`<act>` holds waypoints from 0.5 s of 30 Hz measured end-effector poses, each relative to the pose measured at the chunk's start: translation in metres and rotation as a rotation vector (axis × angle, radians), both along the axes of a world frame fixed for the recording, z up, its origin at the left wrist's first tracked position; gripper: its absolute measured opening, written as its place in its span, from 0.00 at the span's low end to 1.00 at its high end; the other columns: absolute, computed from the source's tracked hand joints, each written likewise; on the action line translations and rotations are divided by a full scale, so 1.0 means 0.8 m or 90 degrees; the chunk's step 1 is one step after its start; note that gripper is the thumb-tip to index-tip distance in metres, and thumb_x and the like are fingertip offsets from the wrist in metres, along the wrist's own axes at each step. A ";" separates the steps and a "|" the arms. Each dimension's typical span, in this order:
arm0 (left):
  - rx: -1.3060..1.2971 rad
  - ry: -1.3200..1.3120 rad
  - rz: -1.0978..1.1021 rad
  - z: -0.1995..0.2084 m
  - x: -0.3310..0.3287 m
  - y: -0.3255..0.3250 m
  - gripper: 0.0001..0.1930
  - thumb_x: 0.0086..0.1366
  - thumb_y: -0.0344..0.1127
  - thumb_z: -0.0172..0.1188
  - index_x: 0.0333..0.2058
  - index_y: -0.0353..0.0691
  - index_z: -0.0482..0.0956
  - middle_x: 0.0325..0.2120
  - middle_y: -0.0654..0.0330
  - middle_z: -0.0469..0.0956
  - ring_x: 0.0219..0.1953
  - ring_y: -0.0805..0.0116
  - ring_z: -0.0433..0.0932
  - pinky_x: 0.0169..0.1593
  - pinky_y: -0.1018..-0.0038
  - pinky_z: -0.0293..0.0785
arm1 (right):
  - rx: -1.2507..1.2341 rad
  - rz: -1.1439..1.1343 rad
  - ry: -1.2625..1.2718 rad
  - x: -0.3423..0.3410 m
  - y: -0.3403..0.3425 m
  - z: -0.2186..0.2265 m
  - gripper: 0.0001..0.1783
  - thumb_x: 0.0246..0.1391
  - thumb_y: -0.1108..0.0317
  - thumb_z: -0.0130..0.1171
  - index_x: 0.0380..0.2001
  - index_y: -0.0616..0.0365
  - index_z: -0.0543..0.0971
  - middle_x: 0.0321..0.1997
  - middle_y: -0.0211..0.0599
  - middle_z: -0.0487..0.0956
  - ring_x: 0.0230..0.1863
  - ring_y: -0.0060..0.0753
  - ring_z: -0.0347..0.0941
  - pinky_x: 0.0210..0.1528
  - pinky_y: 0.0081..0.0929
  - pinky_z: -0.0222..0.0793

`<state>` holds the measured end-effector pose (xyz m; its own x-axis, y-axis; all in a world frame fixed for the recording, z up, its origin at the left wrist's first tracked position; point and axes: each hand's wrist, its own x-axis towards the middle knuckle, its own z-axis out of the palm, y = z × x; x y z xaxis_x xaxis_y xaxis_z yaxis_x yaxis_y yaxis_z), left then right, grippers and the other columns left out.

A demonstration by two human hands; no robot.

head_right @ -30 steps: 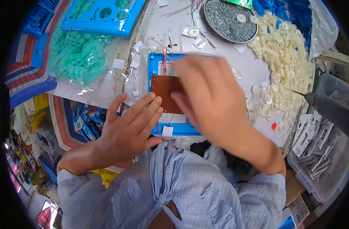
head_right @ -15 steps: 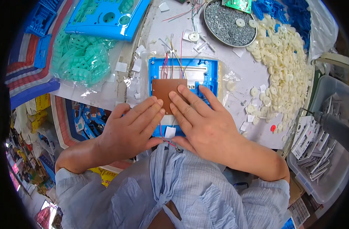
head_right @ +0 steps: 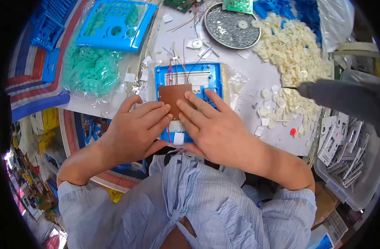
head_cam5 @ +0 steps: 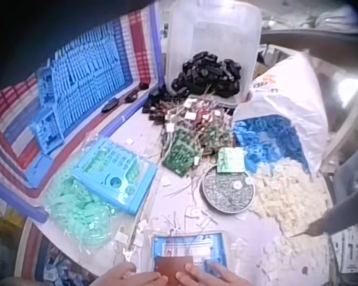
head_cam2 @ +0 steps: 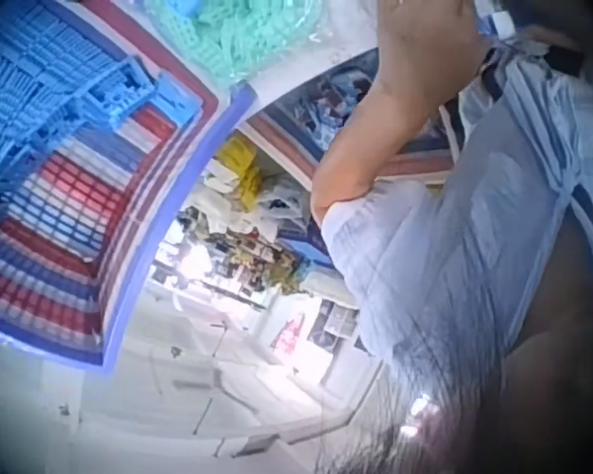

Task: Assemble electronic components and circuit boards into a blue plastic device casing.

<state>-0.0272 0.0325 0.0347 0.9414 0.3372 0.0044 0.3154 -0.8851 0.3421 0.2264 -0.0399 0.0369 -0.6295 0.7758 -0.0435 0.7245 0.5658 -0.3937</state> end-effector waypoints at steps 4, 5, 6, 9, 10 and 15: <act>-0.075 0.071 -0.027 0.018 0.013 0.019 0.23 0.55 0.47 0.71 0.45 0.36 0.84 0.49 0.56 0.80 0.56 0.59 0.76 0.58 0.59 0.68 | 0.037 -0.010 0.105 0.035 -0.018 0.042 0.28 0.58 0.49 0.65 0.51 0.63 0.81 0.63 0.49 0.77 0.64 0.50 0.73 0.68 0.53 0.65; -0.086 0.088 -0.032 0.023 0.017 0.023 0.21 0.56 0.46 0.70 0.43 0.37 0.84 0.47 0.55 0.81 0.53 0.57 0.78 0.57 0.59 0.69 | 0.058 -0.009 0.138 0.058 -0.024 0.056 0.28 0.60 0.48 0.64 0.51 0.63 0.81 0.61 0.49 0.77 0.62 0.49 0.74 0.66 0.52 0.68; -0.098 0.101 -0.044 0.028 0.024 0.030 0.20 0.57 0.45 0.70 0.42 0.37 0.84 0.44 0.54 0.81 0.51 0.56 0.79 0.55 0.60 0.71 | 0.167 -0.067 0.185 0.094 -0.050 0.073 0.28 0.63 0.50 0.61 0.54 0.64 0.79 0.60 0.51 0.78 0.60 0.49 0.76 0.64 0.51 0.71; -0.162 0.222 -0.097 0.052 0.081 0.075 0.13 0.59 0.41 0.67 0.36 0.38 0.85 0.36 0.51 0.83 0.43 0.50 0.82 0.47 0.58 0.76 | 0.514 -0.273 0.429 0.156 -0.054 0.081 0.32 0.68 0.54 0.56 0.66 0.64 0.68 0.59 0.54 0.78 0.56 0.49 0.77 0.63 0.51 0.70; -0.191 0.280 -0.105 0.056 0.104 0.093 0.11 0.60 0.40 0.66 0.34 0.38 0.85 0.33 0.49 0.83 0.40 0.49 0.83 0.44 0.57 0.77 | 0.567 -0.302 0.544 0.170 -0.034 0.079 0.34 0.68 0.54 0.55 0.69 0.64 0.64 0.60 0.56 0.77 0.57 0.50 0.76 0.65 0.54 0.68; 0.139 -0.034 0.066 -0.041 0.241 0.202 0.06 0.60 0.37 0.64 0.30 0.42 0.86 0.28 0.54 0.83 0.35 0.51 0.83 0.43 0.55 0.77 | 0.124 -0.182 0.822 0.154 0.065 0.088 0.42 0.66 0.50 0.56 0.72 0.68 0.58 0.56 0.45 0.75 0.48 0.36 0.72 0.60 0.51 0.64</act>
